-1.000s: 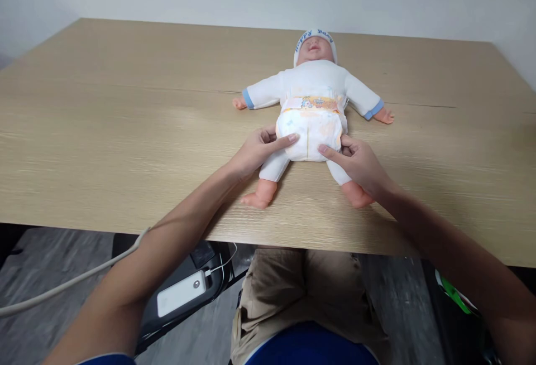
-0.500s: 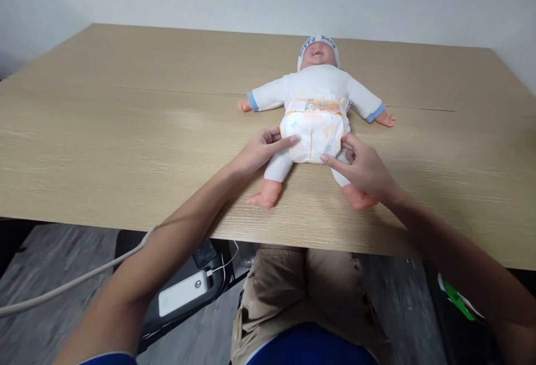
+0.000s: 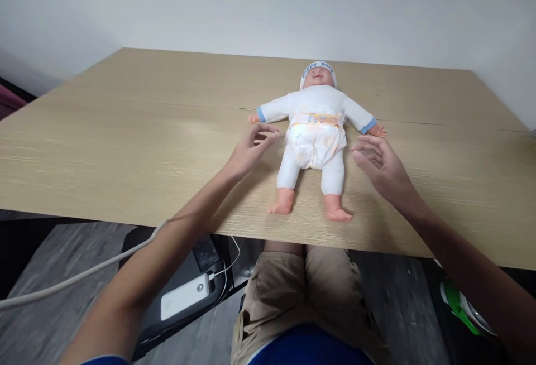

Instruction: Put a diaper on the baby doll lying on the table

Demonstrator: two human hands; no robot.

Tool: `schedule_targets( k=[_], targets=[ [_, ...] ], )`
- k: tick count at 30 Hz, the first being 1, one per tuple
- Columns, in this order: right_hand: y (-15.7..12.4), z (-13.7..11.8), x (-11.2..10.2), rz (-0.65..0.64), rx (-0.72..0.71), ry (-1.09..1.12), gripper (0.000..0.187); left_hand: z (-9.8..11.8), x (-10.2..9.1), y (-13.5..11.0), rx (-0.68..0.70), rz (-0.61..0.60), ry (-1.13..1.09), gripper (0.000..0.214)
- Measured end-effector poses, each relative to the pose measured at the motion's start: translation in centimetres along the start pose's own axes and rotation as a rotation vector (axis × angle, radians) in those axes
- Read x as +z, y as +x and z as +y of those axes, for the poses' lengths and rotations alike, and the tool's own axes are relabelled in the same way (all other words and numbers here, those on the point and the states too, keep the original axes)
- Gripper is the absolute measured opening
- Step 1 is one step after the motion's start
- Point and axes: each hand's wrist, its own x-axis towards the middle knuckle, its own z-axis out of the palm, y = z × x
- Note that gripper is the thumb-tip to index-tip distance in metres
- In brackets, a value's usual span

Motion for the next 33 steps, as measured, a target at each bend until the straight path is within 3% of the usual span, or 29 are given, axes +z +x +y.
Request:
schedule_targets(
  k=[4,7,10,14,18,21,25,33],
  targets=[
    [5.1,2.0,2.0,0.107,-0.274,-0.133,0.056,-1.4,2.7,4.4,0.174,0.101,-0.004,0.045],
    [8.8,3.8,4.0,-0.019,-0.474,-0.184,0.071,-2.4,4.9,7.1,0.21,0.061,-0.105,0.06],
    [10.5,5.4,5.2,-0.141,-0.525,-0.2,0.079,-3.4,5.9,8.2,0.214,0.015,-0.184,0.068],
    [10.2,6.3,5.4,-0.154,-0.534,-0.182,0.079,-4.3,5.5,8.1,0.21,-0.009,-0.207,0.068],
    [9.5,5.7,5.0,-0.019,-0.523,-0.078,0.073,-4.1,5.1,7.7,0.218,0.012,-0.195,0.063],
    [9.2,4.8,4.9,0.117,-0.45,-0.054,0.061,-3.4,5.0,7.0,0.287,0.114,-0.113,0.055],
    [8.8,3.6,4.8,0.207,-0.427,-0.147,0.037,-2.3,4.8,5.8,0.444,0.25,0.185,0.043],
    [8.7,3.1,4.2,0.164,-0.54,-0.3,0.033,-2.9,4.3,5.8,0.642,0.105,0.301,0.078]
  ],
)
